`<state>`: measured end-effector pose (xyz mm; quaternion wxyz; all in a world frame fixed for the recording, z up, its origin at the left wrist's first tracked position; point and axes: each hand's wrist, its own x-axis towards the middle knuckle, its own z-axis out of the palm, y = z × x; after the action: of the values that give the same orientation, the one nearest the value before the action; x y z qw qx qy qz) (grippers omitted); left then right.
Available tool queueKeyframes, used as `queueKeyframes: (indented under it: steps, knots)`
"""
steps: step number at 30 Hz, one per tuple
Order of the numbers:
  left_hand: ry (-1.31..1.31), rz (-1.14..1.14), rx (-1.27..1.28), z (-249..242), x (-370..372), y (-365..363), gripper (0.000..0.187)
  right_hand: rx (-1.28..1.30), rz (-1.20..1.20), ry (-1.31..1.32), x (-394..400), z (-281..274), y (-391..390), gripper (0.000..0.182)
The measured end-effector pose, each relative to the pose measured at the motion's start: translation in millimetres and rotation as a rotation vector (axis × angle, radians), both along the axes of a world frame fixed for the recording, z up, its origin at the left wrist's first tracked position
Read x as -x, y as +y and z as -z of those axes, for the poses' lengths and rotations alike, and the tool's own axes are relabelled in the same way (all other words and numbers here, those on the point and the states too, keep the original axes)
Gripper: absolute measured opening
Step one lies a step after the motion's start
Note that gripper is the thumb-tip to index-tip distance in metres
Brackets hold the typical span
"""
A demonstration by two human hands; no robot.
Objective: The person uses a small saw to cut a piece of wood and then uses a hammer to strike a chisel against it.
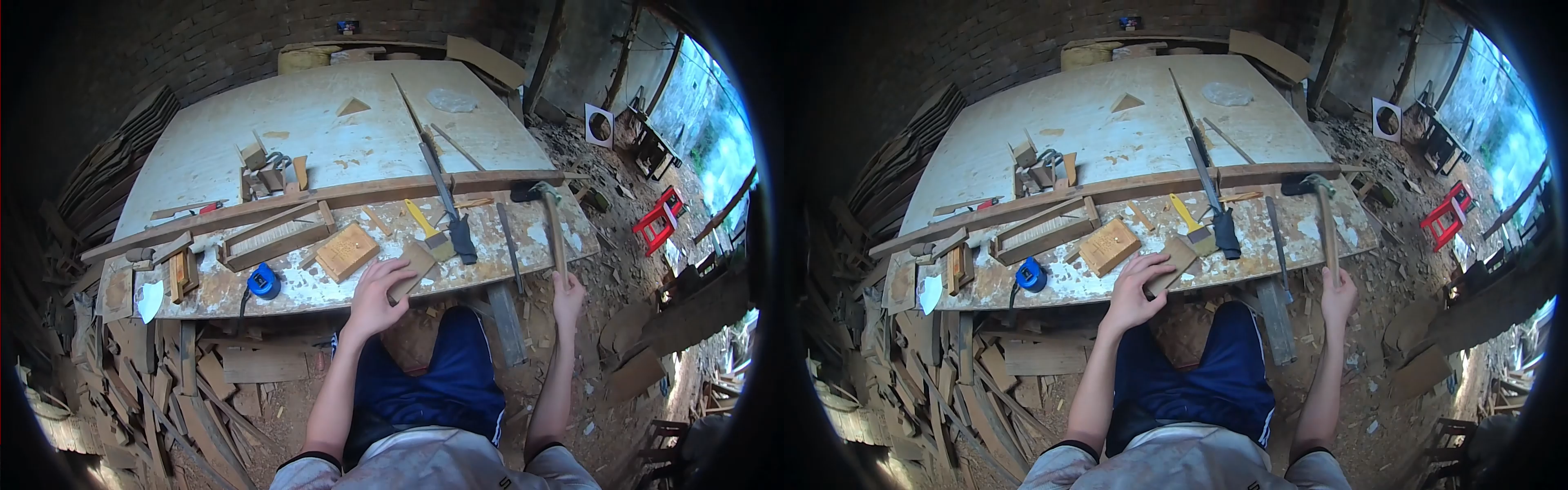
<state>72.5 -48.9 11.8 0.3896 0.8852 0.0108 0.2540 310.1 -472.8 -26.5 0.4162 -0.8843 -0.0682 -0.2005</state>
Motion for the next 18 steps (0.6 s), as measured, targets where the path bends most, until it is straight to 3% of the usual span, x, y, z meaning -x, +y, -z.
queueKeyframes:
  steps: [1,2,4,7,11,12,15,16,18]
  knots:
    - [-0.003,-0.006,-0.001,0,0,0,0.050,-0.088,-0.025,-0.061,-1,6,3,0.042]
    - [-0.010,-0.004,-0.005,1,1,0,0.050,-0.247,-0.047,0.046,-1,9,-3,0.040]
    - [-0.013,-0.009,-0.024,1,0,1,0.050,-0.562,-0.077,0.273,41,-41,9,0.037]
    - [-0.012,-0.007,-0.033,0,1,-1,0.050,-0.811,-0.218,0.143,86,-92,38,0.036]
    - [0.011,-0.006,-0.035,-9,0,-6,0.052,-0.915,-0.517,0.304,105,-127,51,0.041]
    - [0.008,0.000,-0.041,-7,0,-5,0.052,-1.041,-0.467,0.352,99,-128,56,0.038]
    - [0.006,0.014,-0.045,-3,0,-5,0.051,-0.935,-0.372,0.502,88,-135,69,0.030]
    - [0.006,0.016,-0.040,-4,0,-4,0.052,-1.027,-0.371,0.548,82,-125,72,0.025]
    - [-0.001,0.011,-0.028,-5,-2,-6,0.052,-0.906,-0.343,0.579,90,-99,77,0.027]
